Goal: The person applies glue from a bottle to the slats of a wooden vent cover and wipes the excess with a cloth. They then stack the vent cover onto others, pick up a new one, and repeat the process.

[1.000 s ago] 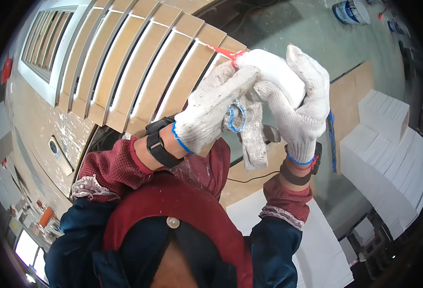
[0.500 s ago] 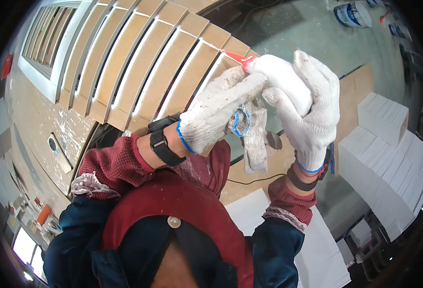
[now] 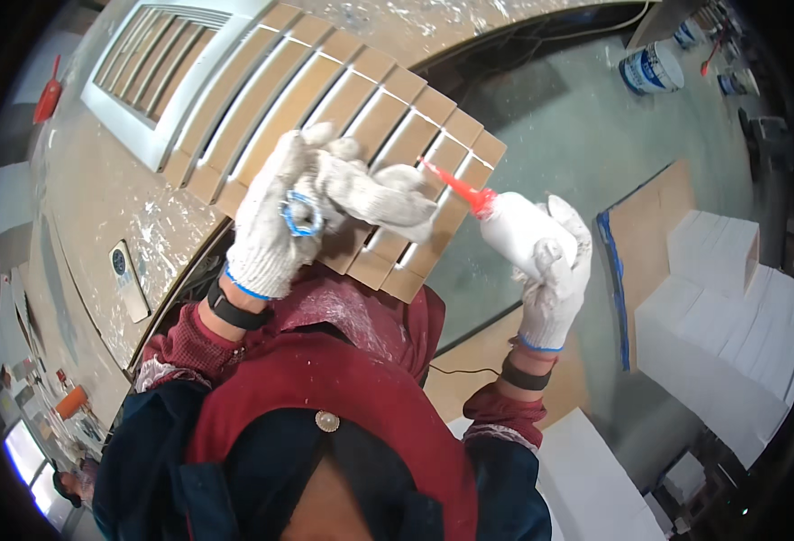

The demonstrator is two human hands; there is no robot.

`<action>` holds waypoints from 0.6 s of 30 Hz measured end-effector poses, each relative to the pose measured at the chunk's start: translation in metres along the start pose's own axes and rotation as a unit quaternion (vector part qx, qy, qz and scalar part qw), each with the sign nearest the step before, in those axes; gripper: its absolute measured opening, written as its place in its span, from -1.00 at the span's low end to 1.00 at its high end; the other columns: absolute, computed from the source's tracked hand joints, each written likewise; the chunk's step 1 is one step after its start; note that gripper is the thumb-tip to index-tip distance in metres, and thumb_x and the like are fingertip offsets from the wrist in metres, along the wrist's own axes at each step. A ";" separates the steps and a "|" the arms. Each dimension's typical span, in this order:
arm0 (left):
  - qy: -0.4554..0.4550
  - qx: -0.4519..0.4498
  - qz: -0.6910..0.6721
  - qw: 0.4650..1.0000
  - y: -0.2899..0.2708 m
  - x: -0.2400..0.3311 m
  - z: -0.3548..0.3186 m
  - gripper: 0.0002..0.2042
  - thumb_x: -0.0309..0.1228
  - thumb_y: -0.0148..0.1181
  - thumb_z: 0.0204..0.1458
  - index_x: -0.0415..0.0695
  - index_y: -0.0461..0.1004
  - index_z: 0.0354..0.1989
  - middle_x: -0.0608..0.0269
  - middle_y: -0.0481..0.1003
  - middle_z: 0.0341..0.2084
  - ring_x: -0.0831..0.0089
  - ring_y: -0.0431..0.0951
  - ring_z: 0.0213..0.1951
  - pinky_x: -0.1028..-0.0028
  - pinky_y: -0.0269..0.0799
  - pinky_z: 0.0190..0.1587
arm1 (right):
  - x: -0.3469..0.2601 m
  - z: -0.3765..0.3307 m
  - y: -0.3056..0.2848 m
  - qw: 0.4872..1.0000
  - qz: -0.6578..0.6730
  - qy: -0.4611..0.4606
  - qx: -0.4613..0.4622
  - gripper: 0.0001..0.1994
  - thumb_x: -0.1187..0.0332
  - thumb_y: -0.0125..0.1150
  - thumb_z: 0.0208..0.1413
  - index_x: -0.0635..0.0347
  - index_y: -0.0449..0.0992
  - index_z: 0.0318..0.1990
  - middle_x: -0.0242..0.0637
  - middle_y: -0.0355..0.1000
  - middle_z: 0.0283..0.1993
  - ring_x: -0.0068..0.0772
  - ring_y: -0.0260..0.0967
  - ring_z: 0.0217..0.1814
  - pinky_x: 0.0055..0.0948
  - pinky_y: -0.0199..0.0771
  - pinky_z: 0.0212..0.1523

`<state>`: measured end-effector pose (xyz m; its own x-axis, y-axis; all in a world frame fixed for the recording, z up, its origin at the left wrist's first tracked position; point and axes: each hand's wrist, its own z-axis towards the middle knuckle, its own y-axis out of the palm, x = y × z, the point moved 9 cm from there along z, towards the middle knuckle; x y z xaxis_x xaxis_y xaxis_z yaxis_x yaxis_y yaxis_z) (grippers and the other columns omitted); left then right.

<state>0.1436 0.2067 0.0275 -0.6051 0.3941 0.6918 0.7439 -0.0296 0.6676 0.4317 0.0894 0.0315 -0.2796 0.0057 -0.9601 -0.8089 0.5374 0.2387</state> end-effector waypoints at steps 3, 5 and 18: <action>0.037 0.084 0.001 0.996 -0.019 0.028 -0.018 -0.62 -0.21 -0.05 0.29 -0.21 0.31 0.14 -0.04 0.48 -0.06 0.24 0.53 -0.06 0.39 0.49 -0.03 | 0.003 -0.013 0.027 0.998 0.036 0.020 -0.038 -0.37 0.31 0.32 -0.08 0.30 0.27 0.17 -0.13 0.37 0.04 -0.38 0.45 -0.10 -0.59 0.54 -0.41; 0.059 0.116 0.018 0.991 -0.036 0.034 -0.028 -0.61 -0.23 0.00 0.27 -0.21 0.30 0.16 -0.04 0.45 -0.03 0.23 0.51 -0.03 0.34 0.48 0.03 | 0.007 -0.021 0.046 0.995 0.057 0.035 -0.068 -0.36 0.32 0.32 -0.10 0.29 0.26 0.18 -0.11 0.36 0.06 -0.32 0.44 -0.04 -0.52 0.57 -0.29; 0.131 0.008 -0.071 0.989 -0.054 0.078 -0.063 -0.63 -0.45 0.14 0.16 -0.20 0.29 0.13 0.11 0.46 -0.39 0.35 0.51 -0.41 0.32 0.54 -0.25 | 0.022 -0.089 0.172 0.955 -0.138 -0.049 -0.258 -0.29 0.37 0.51 -0.23 0.32 0.27 0.12 -0.17 0.34 0.07 -0.35 0.32 0.14 -0.37 0.46 0.07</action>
<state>0.0386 0.1809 0.0626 -0.7553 0.1412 0.6399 0.6489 0.0247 0.7605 0.2411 0.1070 0.0645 0.0109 0.0164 -0.9998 -0.9990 0.0434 -0.0101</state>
